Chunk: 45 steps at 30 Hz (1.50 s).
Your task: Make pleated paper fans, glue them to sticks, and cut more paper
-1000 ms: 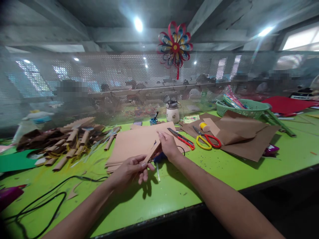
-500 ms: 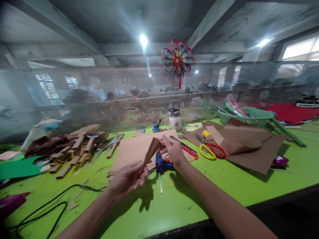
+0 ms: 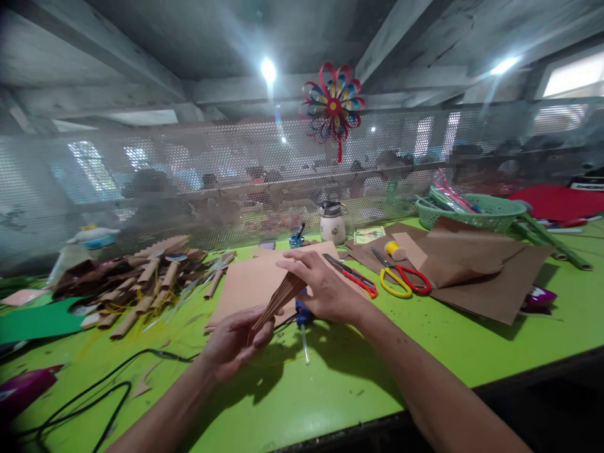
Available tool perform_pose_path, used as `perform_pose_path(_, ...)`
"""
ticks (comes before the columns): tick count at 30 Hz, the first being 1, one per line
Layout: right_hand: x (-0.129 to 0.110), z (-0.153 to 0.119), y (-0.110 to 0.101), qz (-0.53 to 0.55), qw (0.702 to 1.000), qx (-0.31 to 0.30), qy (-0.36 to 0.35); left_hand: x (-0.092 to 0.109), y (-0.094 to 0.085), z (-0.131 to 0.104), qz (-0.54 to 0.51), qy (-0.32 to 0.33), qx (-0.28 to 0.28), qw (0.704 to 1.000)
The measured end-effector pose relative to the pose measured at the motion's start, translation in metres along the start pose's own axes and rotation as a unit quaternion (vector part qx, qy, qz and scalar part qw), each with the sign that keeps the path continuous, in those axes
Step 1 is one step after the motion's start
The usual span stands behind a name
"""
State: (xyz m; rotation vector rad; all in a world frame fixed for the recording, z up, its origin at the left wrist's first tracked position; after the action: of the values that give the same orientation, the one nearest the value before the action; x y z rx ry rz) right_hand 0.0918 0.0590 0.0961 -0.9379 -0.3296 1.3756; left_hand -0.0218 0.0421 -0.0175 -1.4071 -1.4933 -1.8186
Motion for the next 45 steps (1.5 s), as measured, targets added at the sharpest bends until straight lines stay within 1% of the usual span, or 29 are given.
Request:
perform_pose_path(6, 0.007, -0.002, 0.0, 0.023, 1.0, -0.01, 0.011, -0.006, -0.006, 0.001, -0.008, -0.026, -0.004, 1.0)
perform_pose_path(12, 0.007, -0.002, 0.006, 0.036, 0.999, -0.033, 0.015, 0.0, -0.013, 0.002, 0.01, -0.011, 0.022, 1.0)
perform_pose_path(14, 0.008, -0.002, 0.009, 0.038, 0.998, -0.038, 0.015, 0.002, -0.016, 0.002, 0.007, -0.013, 0.043, 0.999)
perform_pose_path(17, 0.01, -0.003, 0.015, 0.04, 0.998, -0.053, 0.015, 0.008, -0.024, -0.002, -0.01, 0.007, 0.101, 0.995)
perform_pose_path(19, 0.012, -0.003, 0.02, 0.037, 0.997, -0.066, 0.02, 0.011, -0.025, -0.003, 0.0, 0.014, 0.117, 0.993)
perform_pose_path(21, 0.013, -0.003, 0.025, 0.023, 0.996, -0.078, 0.029, 0.011, -0.022, -0.003, 0.022, 0.007, 0.098, 0.995)
perform_pose_path(26, 0.014, -0.003, 0.033, -0.013, 0.994, -0.101, 0.043, 0.005, -0.012, 0.0, 0.076, -0.038, 0.019, 0.996)
perform_pose_path(28, 0.016, -0.004, 0.035, -0.018, 0.992, -0.111, 0.05, 0.007, -0.01, 0.0, 0.104, -0.034, 0.006, 0.994)
perform_pose_path(32, 0.02, -0.006, 0.041, -0.025, 0.988, -0.14, 0.067, 0.012, -0.009, -0.003, 0.134, -0.021, 0.001, 0.991)
perform_pose_path(36, 0.024, -0.009, 0.05, -0.029, 0.981, -0.175, 0.077, 0.014, -0.013, -0.004, 0.159, -0.029, 0.0, 0.987)
perform_pose_path(41, 0.03, -0.015, 0.062, -0.035, 0.972, -0.213, 0.088, 0.013, -0.015, -0.004, 0.222, -0.046, 0.002, 0.974)
perform_pose_path(45, 0.036, -0.021, 0.068, -0.028, 0.968, -0.228, 0.099, 0.013, -0.009, -0.004, 0.272, -0.045, -0.013, 0.961)
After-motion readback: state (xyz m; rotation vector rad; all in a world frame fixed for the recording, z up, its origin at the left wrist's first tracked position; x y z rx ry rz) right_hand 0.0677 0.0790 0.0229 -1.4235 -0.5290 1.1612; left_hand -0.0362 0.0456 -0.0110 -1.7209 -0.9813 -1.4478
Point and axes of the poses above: each hand's wrist, its own z-axis towards the middle knuckle, its own y-axis out of the palm, x = y × z, the point moved 10 cm from there along z, towards the middle knuckle, and after that the axes turned 5 degrees about -x, right-handed, at the moved point
